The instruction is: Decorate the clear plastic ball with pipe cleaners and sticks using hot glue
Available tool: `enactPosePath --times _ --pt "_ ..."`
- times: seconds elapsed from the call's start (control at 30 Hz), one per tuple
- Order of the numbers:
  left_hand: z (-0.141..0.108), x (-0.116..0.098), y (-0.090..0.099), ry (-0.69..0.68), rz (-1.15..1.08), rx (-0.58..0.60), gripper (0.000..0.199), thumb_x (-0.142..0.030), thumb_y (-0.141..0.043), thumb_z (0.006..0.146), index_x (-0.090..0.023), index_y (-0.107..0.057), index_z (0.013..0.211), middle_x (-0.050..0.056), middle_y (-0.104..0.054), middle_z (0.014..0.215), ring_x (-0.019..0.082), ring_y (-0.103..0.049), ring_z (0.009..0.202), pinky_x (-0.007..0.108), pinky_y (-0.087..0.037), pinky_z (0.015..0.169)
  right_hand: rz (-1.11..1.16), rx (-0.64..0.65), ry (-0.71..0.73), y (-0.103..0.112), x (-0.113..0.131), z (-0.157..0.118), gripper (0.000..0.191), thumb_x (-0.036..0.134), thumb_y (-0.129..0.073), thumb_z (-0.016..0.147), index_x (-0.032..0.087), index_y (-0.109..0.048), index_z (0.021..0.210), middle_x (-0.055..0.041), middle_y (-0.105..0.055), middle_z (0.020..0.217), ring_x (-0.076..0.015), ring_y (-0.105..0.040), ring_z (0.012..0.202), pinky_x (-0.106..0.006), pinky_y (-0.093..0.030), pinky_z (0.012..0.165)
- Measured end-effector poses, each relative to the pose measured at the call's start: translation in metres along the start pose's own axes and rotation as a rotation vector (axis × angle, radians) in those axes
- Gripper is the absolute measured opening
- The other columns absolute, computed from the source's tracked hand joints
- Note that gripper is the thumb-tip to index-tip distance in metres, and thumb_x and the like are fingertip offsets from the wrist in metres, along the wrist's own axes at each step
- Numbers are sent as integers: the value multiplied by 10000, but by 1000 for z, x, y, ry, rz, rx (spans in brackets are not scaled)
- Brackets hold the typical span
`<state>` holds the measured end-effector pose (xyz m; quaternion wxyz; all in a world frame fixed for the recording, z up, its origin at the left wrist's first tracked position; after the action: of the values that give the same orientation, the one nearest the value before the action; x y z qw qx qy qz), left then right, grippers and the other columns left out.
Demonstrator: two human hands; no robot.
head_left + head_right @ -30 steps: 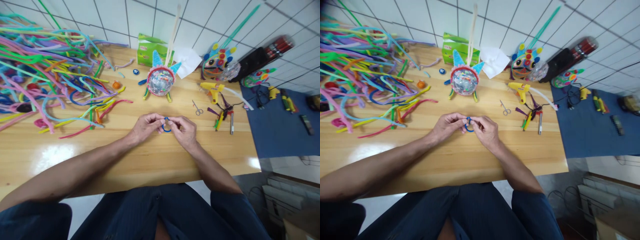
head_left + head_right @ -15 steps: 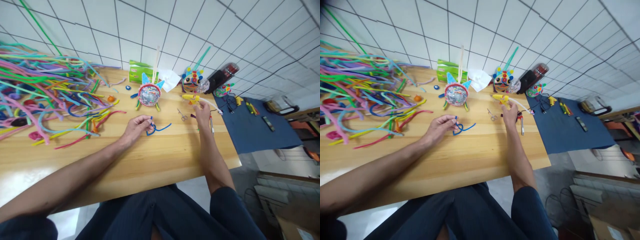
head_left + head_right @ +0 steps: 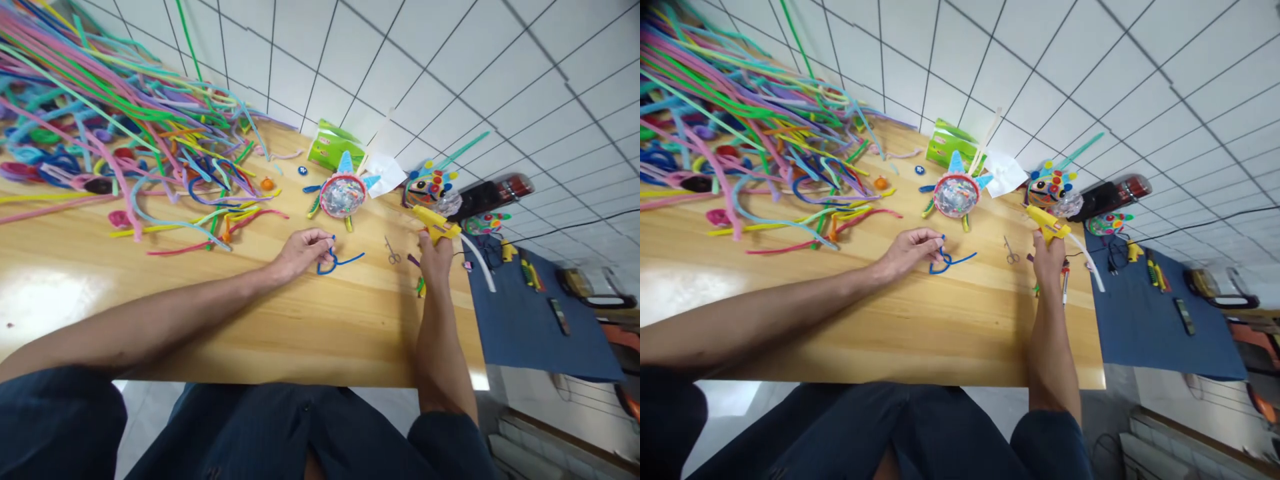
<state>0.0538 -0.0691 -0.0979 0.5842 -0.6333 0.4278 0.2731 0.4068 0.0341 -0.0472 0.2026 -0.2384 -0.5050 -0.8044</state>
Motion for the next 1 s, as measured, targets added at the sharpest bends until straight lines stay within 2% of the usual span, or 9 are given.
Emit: enactPosePath --times 0.1,0.17,0.23,0.33,0.47,0.7,0.83,1.0 --pt "0 1 0 -13 -6 -26 365 -371 -1034 788 -150 -780 928 13 -794 768 143 -764 686 255 -637 693 96 47 -24 1 33 -34 464 682 -798 837 233 -734 938 -36 -735 801 -241 -682 727 -414 -632 734" --pt "1 1 1 -8 -13 -46 369 -339 -1039 753 -148 -792 950 0 -791 778 135 -757 694 255 -633 707 145 8 -33 -5 53 -58 440 645 -882 755 249 -706 836 -34 -726 750 -243 -695 708 -383 -621 673" --pt "0 0 0 6 -4 -42 385 -341 -1047 733 -146 -796 950 2 -794 785 134 -752 705 259 -630 721 192 -14 -48 -16 66 -79 419 626 -890 771 264 -681 798 -33 -717 715 -240 -696 666 -369 -609 616" --pt "-1 -1 0 13 30 -40 398 -351 -1054 735 -144 -797 956 3 -794 784 124 -725 694 259 -612 714 162 10 3 -28 73 -98 399 599 -871 815 252 -695 902 -3 -725 724 -220 -693 620 -356 -613 598" --pt "-2 -2 -1 18 60 -65 340 -297 -1023 785 -138 -796 982 10 -809 819 107 -699 671 248 -596 687 19 40 178 -34 71 -105 320 481 -806 844 251 -705 1041 -3 -795 839 -220 -747 666 -369 -659 664" --pt "-5 -9 -4 61 72 -40 196 -172 -945 864 -130 -795 982 8 -813 809 92 -692 646 228 -610 673 -87 -11 398 -35 70 -104 257 353 -712 859 264 -705 1100 -27 -810 915 -234 -751 634 -407 -685 654" --pt "-6 -10 -4 74 87 -35 151 -140 -906 893 -124 -795 996 14 -819 819 89 -703 646 220 -616 674 -105 -40 474 -34 70 -105 243 307 -685 844 268 -705 1083 -36 -813 923 -276 -822 777 -437 -720 744" --pt "-4 -7 -3 82 100 -8 145 -128 -889 906 -129 -784 1007 0 -804 807 84 -702 625 201 -607 637 -208 -58 456 -35 70 -105 267 314 -656 813 259 -696 1072 -39 -802 890 -270 -804 759 -427 -714 754"
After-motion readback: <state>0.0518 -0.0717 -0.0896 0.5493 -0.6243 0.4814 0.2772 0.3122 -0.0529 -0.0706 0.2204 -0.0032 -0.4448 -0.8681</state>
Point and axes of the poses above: each hand's wrist, its own z-axis towards the middle knuckle, its own y-axis out of the back of the hand, x = y × z, the point moved 1 cm from there along z, towards the middle knuckle
